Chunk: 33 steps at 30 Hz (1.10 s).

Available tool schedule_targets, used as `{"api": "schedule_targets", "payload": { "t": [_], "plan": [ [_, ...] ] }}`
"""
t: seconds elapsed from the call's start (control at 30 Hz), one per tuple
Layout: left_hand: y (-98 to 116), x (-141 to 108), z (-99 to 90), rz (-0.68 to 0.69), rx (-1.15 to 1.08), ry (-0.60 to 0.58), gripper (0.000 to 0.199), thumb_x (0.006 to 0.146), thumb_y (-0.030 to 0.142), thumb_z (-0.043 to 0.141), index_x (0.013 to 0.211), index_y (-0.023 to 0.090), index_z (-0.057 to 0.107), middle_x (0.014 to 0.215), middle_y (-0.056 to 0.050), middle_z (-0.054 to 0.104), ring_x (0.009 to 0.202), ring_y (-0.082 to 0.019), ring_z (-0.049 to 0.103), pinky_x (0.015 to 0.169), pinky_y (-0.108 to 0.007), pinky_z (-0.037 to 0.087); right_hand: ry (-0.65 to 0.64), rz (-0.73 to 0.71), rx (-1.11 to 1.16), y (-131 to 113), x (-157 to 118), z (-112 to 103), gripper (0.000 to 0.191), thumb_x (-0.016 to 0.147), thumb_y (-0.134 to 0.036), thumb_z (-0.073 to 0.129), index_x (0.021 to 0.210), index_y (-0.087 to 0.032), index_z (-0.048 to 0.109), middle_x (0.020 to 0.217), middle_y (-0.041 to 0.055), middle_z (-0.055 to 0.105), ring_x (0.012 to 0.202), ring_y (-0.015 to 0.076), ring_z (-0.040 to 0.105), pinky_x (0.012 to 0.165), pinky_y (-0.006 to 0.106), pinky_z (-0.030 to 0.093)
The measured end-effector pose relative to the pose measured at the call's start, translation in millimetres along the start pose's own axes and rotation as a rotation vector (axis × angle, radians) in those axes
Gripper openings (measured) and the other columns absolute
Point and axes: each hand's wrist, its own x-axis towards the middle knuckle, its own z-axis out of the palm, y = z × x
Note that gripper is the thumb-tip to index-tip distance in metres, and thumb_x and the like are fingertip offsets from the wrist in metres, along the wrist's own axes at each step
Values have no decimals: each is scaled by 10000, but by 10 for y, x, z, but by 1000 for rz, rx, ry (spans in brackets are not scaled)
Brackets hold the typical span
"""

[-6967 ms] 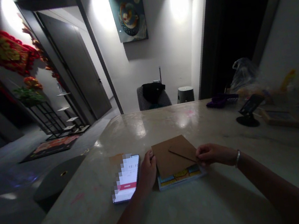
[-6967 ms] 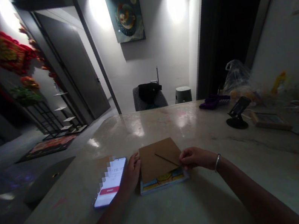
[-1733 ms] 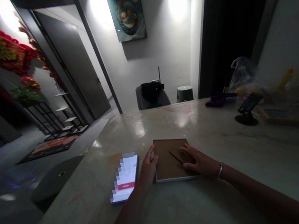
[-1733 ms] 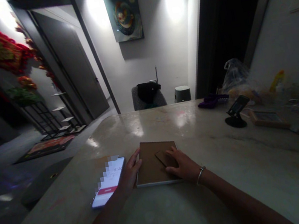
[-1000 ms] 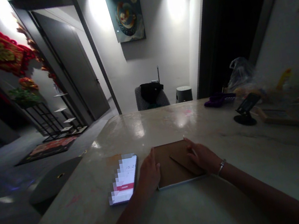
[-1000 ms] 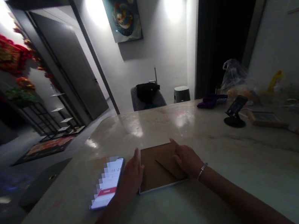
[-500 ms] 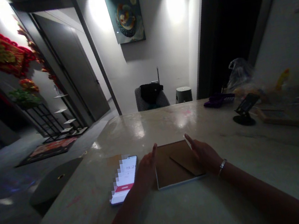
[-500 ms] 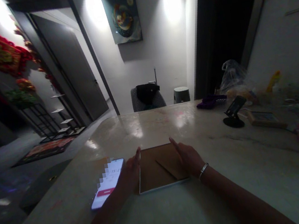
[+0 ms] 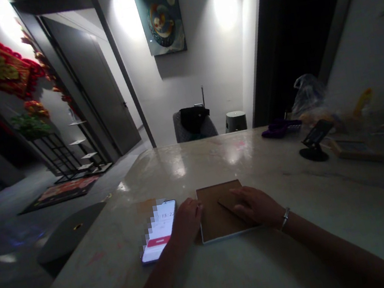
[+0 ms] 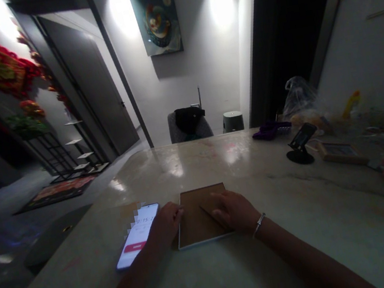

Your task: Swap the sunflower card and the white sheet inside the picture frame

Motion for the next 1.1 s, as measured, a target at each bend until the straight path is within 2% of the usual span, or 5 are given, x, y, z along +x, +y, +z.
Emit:
{"api": "schedule_targets", "payload": {
  "t": [0.13,0.27,0.6,0.8,1.1],
  "plan": [
    [-3,-5,-23,-51,54,-7,269,836,275,364,673,159,544,727,-40,552,711,-152,515,664,-273,399,-92,-28,-35,-205,-16,71,616,707,-331,588,1274,-254,358,1201,86,505,1064,239,460,881,369,349],
    [19,-23,-78,-114,32,16,292,841,311,350,662,168,532,700,-30,550,665,-143,515,623,-262,391,-65,-7,-30,-230,-18,107,535,734,-164,496,1253,-224,383,1166,86,532,1040,215,480,867,349,373],
    [-64,4,2,-253,-299,138,358,835,359,340,1065,168,536,933,-81,623,849,-172,582,710,-293,443,230,185,454,-71,67,141,387,779,-232,436,1165,-206,438,1136,92,547,1041,195,513,883,396,417],
    [-29,-24,76,-250,-395,62,405,814,416,375,1098,177,538,941,-83,637,852,-177,595,735,-299,441,189,283,840,-117,82,206,444,775,-282,433,1202,-207,334,1134,117,536,1011,181,539,825,387,461],
    [81,-36,91,-218,-522,-37,404,819,401,369,1137,195,508,974,-61,638,891,-167,580,781,-289,427,92,254,1005,-229,64,210,544,790,-291,420,1289,-216,215,1231,133,465,1084,166,496,876,369,423]
  ]
}}
